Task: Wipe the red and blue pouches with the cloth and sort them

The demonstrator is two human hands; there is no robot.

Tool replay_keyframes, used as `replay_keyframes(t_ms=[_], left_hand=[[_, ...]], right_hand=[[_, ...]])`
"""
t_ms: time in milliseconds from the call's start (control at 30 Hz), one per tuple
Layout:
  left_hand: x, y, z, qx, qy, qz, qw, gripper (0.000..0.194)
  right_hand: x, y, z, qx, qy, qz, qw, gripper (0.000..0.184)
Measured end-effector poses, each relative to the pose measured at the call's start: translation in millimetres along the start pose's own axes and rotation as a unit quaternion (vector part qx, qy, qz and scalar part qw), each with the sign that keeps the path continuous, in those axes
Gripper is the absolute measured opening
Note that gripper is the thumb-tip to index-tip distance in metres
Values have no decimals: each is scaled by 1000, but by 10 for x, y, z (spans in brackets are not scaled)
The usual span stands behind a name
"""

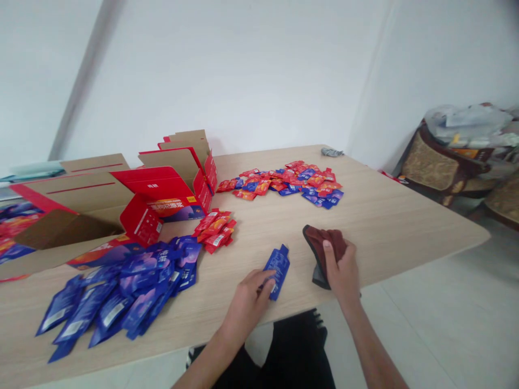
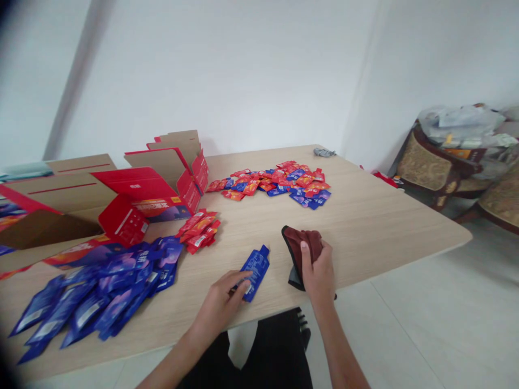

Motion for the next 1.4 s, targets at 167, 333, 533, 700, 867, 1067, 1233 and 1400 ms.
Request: replay_keyframes(t_ms=[167, 333, 533, 700, 867, 1067, 1233, 1400], left_hand=[[-7, -66, 26, 19, 102, 40, 994, 36], [-75, -279, 20, 82, 266, 54, 959, 52], [-152, -586, -13, 163, 273, 31, 948, 50], [-80, -646, -41, 217, 277, 41, 935, 41], [-29, -648, -94, 227, 261, 51, 937, 35], [-22, -654, -92, 237, 235, 74, 940, 32], [-25, -641, -82, 219, 216, 77, 948, 28], [-33, -636, -100, 235, 207, 81, 946, 32]], right_hand=[[11, 0, 20, -4, -11, -1, 1000, 76], [12, 0, 22, -10, -23, -1, 1000, 76], [8, -14, 5, -19, -27, -3, 999, 74], [-20, -19, 45, -1, -35, -16, 999, 75], [-66, 19, -81, 0, -45, -56, 997, 73], [219, -321, -492, -228, -56, -244, 941, 51], [586, -496, -427, -406, -105, -469, 777, 28], [863, -62, -290, -414, -183, -409, 793, 39]])
Point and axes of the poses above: each hand's wrist, its own y-axis towards the middle knuckle, its own x-axis out of the palm, z = x × y, the point moved 1 cm from there along y, towards the middle knuckle, and after that the axes turned 14 degrees about y, right-handed, at the moved point
